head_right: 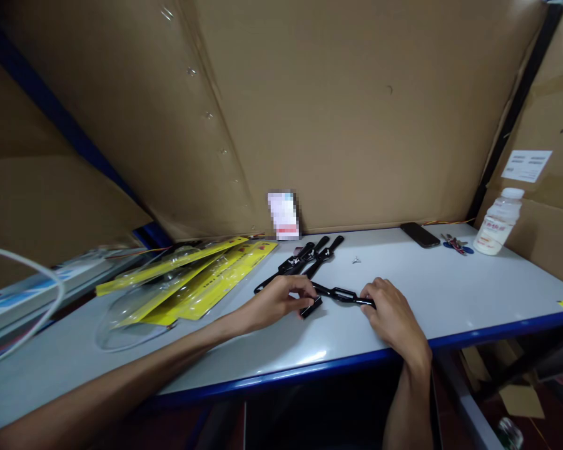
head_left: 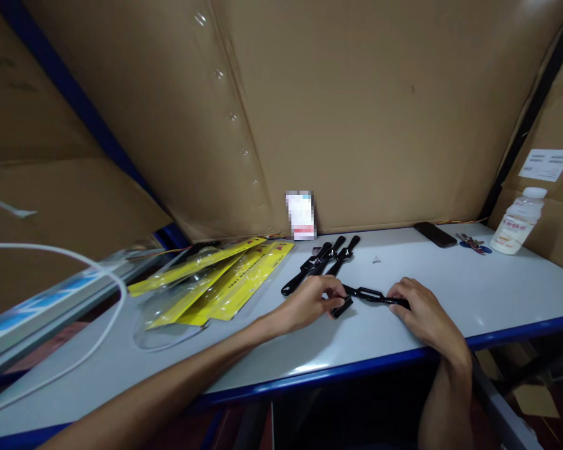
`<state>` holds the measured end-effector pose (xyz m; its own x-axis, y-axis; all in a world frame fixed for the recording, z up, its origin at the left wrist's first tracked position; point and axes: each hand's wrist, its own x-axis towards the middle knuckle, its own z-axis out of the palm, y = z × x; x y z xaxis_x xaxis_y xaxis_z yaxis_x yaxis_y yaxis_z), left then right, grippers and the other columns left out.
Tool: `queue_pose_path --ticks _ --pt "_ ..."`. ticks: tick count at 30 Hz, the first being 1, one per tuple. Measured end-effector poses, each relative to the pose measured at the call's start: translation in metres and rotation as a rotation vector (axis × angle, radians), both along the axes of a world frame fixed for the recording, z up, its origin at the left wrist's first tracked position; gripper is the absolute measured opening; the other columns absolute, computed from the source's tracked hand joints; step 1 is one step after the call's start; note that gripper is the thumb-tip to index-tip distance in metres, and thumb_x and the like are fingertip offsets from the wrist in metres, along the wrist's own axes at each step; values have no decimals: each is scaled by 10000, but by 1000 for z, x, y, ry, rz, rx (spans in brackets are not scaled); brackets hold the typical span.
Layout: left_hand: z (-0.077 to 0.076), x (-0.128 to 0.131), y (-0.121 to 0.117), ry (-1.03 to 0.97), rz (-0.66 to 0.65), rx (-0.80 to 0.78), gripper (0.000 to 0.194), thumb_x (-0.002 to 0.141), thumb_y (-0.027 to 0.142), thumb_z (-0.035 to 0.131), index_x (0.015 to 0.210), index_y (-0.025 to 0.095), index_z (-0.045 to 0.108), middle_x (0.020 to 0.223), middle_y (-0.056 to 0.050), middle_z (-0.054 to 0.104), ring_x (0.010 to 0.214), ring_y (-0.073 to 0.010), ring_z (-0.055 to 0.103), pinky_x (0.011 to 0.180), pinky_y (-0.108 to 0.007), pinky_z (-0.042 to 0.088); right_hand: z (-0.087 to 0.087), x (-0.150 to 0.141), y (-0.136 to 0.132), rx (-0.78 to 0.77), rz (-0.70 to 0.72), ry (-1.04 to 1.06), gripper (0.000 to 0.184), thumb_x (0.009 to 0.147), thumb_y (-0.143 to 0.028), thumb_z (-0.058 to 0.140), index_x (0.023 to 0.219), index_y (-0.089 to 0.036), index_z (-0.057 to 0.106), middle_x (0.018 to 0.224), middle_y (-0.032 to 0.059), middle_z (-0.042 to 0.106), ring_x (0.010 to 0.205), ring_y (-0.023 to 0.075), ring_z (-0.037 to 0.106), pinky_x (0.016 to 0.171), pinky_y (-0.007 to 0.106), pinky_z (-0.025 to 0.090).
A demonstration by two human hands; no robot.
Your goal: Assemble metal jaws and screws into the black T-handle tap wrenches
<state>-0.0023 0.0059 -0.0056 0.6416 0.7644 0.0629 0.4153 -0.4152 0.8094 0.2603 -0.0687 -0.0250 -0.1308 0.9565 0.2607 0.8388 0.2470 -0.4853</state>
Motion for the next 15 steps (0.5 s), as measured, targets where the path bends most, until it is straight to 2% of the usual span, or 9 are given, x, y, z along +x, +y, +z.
queue_pose_path --ticks 4,8,11,15 --pt "-1 -1 3 -48 28 53 172 845 310 667 783 152 642 673 15 618 596 -105 543 551 -208 407 0 -1 1 -6 16 53 190 836 -68 583 934 -229 608 975 17 621 947 198 592 867 328 415" --pt "-5 0 5 -144 10 -110 230 845 374 677 830 167 577 572 51 551 500 -102 514 498 -216 400 0 -1 2 -16 35 79 198 827 -72 561 929 -237 598 977 13 619 922 192 598 850 323 412" --pt "-8 2 5 -195 -3 -173 230 827 362 683 866 166 568 613 36 582 508 -118 560 501 -235 440 0 0 2 -28 39 84 184 825 -85 557 923 -235 596 973 15 621 916 195 596 845 326 410" --pt "-9 3 3 -217 -7 -136 181 776 243 677 924 147 635 734 8 634 601 -108 570 582 -237 465 0 -1 2 -32 47 88 171 820 -89 549 903 -234 589 941 16 637 930 203 593 844 327 407"
